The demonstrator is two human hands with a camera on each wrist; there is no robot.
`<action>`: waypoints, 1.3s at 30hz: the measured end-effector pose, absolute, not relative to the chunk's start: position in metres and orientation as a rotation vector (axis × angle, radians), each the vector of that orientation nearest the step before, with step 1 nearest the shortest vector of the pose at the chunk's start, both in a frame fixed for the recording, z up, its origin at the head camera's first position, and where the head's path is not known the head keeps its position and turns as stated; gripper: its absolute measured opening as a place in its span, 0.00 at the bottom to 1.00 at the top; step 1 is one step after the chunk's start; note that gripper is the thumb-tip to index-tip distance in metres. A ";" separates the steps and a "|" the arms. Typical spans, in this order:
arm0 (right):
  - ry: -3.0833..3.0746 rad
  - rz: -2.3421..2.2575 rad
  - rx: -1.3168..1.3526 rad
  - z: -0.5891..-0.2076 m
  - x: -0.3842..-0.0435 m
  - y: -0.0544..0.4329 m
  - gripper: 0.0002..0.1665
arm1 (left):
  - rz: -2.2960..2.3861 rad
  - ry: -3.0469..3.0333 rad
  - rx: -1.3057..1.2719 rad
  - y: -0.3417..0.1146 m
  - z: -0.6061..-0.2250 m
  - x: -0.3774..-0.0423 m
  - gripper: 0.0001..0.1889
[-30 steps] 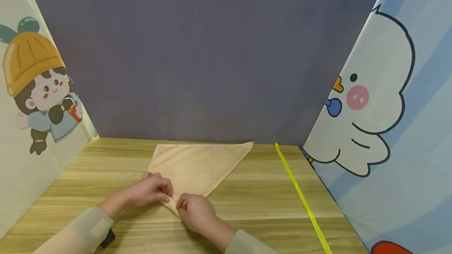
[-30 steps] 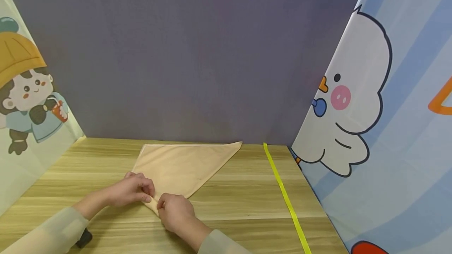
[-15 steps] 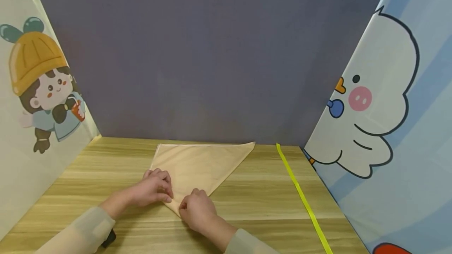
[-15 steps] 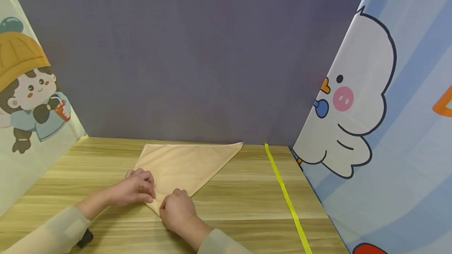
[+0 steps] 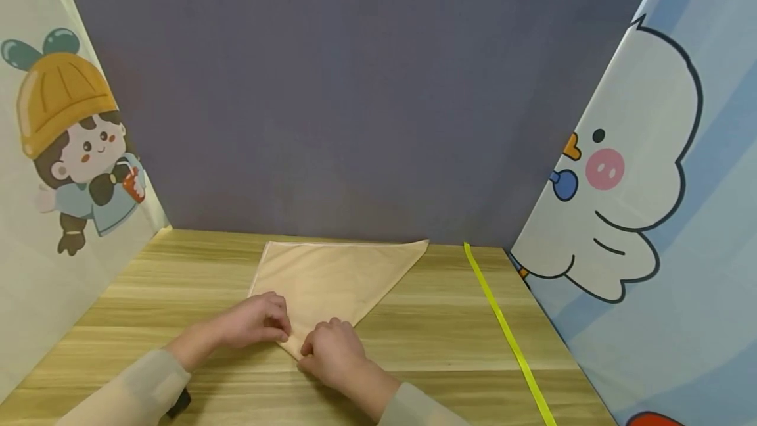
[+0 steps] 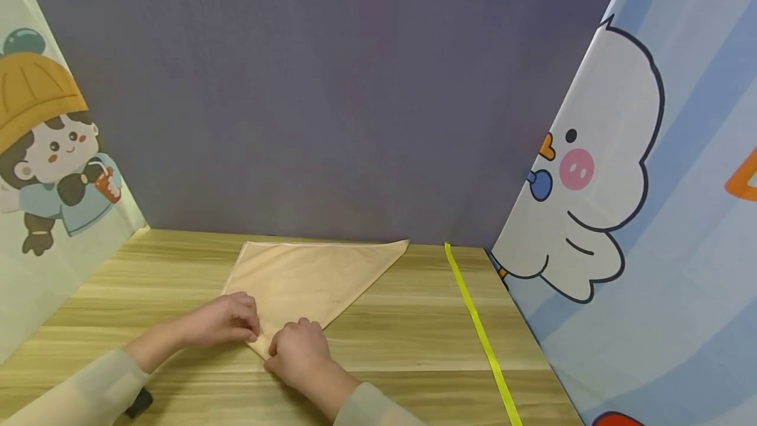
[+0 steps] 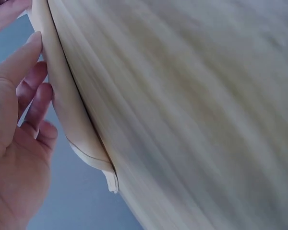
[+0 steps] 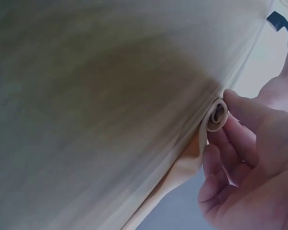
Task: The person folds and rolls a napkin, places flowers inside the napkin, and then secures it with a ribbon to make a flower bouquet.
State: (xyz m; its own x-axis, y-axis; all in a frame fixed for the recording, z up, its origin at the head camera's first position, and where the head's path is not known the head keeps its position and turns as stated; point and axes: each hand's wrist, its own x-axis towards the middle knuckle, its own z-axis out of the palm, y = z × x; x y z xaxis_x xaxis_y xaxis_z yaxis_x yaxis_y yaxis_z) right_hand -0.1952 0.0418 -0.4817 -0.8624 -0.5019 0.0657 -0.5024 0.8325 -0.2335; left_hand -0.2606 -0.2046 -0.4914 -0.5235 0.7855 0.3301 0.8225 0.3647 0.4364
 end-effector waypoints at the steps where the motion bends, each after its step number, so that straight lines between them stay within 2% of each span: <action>1: -2.998 0.369 0.836 -0.482 -0.195 0.042 0.06 | -0.862 -2.522 -1.506 -0.206 -0.492 -0.261 0.03; 10: -2.944 0.335 0.928 -0.483 -0.196 0.047 0.06 | -0.845 -2.506 -1.532 -0.223 -0.495 -0.259 0.09; 20: -2.836 0.284 1.054 -0.485 -0.194 0.056 0.03 | -0.782 -2.581 -1.549 -0.216 -0.487 -0.259 0.03; 29: -2.921 0.416 1.050 -0.484 -0.193 0.067 0.03 | -0.848 -2.539 -1.615 -0.211 -0.486 -0.255 0.02; 39: -2.951 0.583 0.981 -0.484 -0.190 0.074 0.04 | -0.901 -2.710 -1.470 -0.203 -0.480 -0.253 0.04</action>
State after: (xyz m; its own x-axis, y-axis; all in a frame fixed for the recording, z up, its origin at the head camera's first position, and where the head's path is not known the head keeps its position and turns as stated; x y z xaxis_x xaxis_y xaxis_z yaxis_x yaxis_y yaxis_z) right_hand -0.1902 0.0743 -0.4838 -0.8077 -0.5822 0.0936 -0.5740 0.7400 -0.3506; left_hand -0.2532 -0.2031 -0.4798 -0.5793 0.7909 0.1973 0.7516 0.4246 0.5049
